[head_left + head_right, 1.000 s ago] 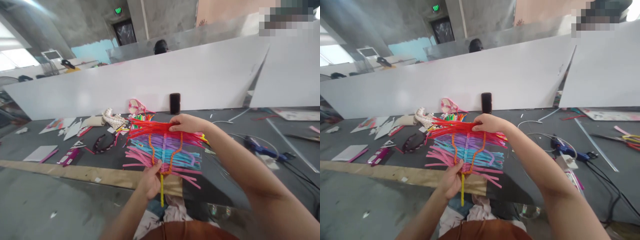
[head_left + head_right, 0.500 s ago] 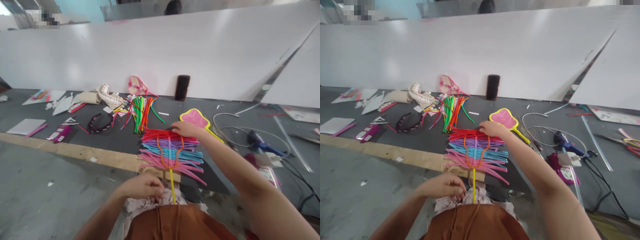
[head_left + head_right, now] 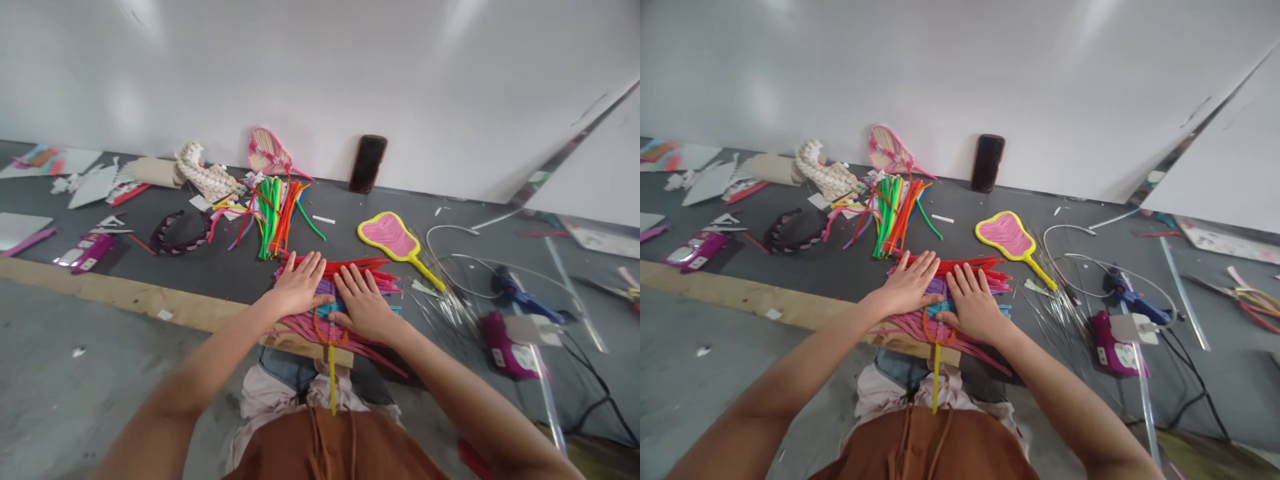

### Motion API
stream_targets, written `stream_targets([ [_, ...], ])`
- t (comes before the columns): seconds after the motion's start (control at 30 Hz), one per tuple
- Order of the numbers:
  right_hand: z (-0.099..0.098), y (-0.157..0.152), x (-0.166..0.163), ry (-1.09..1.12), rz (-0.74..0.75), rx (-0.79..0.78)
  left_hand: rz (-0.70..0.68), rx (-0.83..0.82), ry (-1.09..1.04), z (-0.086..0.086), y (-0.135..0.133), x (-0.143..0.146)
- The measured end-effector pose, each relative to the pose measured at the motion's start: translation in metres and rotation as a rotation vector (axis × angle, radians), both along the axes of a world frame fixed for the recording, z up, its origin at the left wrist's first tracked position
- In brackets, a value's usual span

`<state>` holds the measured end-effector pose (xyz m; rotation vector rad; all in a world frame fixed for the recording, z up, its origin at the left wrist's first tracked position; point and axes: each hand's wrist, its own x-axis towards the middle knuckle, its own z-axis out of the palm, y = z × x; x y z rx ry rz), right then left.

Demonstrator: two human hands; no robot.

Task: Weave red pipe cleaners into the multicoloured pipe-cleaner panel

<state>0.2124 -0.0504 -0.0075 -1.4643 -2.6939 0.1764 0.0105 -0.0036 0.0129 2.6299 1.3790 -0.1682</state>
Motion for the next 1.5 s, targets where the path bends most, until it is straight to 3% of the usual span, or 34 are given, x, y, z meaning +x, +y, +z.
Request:
stream_targets([
  [0.2,-0.008,-0.002,0.001,0.07,-0.015,0.064,0.013,0.068,-0.018,-0.016,-0.01,-0.002],
  [0.3,-0.011,-0.004,0.001,0.093,-0.013,0.082,-0.001,0.053,-0.026,-0.013,-0.01,-0.003],
  [0.43,-0.013,-0.005,0.001,0.096,-0.01,0.085,-0.022,0.112,-0.099,0.016,0.01,-0.01],
  [0.5,-0.012,-0.004,0.0,0.112,-0.01,0.079,0.123,0.184,-0.104,0.036,0.031,-0.016],
  [0.57,-0.009,-0.003,0.001,0.173,-0.013,0.054,0.372,0.221,0.016,0.052,0.056,-0.023],
  [0.63,-0.005,0.0,0.005,0.317,-0.019,0.003,0.493,0.213,0.059,0.058,0.08,-0.029],
  [0.73,0.004,0.004,0.016,0.715,-0.088,-0.098,0.606,0.145,0.092,0.052,0.105,-0.036],
  [0.87,0.02,0.008,0.036,1.245,-0.346,-0.142,0.696,0.066,0.108,0.041,0.118,-0.043],
  [0.97,0.028,0.011,0.047,1.396,-0.515,-0.125,0.726,0.051,0.098,0.036,0.12,-0.044],
  [1.1,0.03,0.015,0.053,1.371,-0.615,-0.09,0.732,0.031,0.047,0.033,0.123,-0.042],
  [1.5,0.02,0.018,0.052,1.143,-0.535,-0.012,0.87,0.004,-0.405,0.036,0.121,-0.07],
])
